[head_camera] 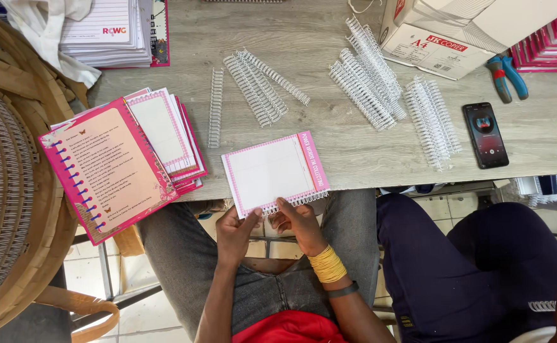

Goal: The person sits cross-legged and assembles spiral notebooks by hand. They pick up a stack of pink paper sheets, align them, and insert a metal spiral binding wire through the pre-punched holes. The person then flips the notebook to check the binding and the cover design before placing it on a pile of finished notebooks.

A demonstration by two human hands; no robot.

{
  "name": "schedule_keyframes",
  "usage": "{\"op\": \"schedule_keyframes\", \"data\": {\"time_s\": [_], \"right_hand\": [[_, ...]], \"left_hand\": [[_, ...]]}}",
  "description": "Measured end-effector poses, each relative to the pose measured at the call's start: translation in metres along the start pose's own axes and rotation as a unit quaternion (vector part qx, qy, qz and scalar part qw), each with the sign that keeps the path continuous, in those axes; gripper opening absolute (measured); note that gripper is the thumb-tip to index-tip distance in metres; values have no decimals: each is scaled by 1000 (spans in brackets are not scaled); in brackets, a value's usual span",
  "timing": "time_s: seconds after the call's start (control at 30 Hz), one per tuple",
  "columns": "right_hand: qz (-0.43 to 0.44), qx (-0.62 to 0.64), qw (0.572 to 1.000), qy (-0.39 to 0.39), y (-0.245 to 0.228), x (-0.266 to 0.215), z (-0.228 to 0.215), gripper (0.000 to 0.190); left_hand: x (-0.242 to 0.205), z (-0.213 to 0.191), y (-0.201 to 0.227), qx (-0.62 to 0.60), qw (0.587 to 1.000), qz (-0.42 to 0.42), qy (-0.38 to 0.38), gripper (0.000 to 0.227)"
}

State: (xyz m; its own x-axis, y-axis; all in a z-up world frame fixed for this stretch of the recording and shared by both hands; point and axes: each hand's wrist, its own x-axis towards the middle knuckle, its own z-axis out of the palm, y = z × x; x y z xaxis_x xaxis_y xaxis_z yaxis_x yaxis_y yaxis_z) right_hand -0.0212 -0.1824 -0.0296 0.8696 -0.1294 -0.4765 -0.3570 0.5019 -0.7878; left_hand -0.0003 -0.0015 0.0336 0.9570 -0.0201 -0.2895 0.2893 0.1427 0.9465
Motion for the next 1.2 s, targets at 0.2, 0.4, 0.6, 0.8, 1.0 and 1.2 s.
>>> {"op": "schedule_keyframes", "data": {"time_s": [0.2,0.4,0.6,0.8,1.0,1.2], "right_hand": [[-40,22,996,82,-40,-10,-27,44],[-68,-29,992,101,-24,2,-36,68],[-22,-107,994,-6,-57,-30,-7,70],[-386,-412,825,-41,-88,-95,27,12],[-501,-494,710,26,-99,-68,34,31],[-394,-278,867,129,-177,-102,40,31]], "left_hand": [[2,-13,-7,6,999,10,53,26],[-8,4,34,-36,997,-44,47,23],[-10,1,18,-94,984,-144,43,33],[-9,6,13,-91,978,-181,47,32],[-40,7,36,-104,975,-29,-194,37],[-43,2,101,135,980,139,-54,93]]}}
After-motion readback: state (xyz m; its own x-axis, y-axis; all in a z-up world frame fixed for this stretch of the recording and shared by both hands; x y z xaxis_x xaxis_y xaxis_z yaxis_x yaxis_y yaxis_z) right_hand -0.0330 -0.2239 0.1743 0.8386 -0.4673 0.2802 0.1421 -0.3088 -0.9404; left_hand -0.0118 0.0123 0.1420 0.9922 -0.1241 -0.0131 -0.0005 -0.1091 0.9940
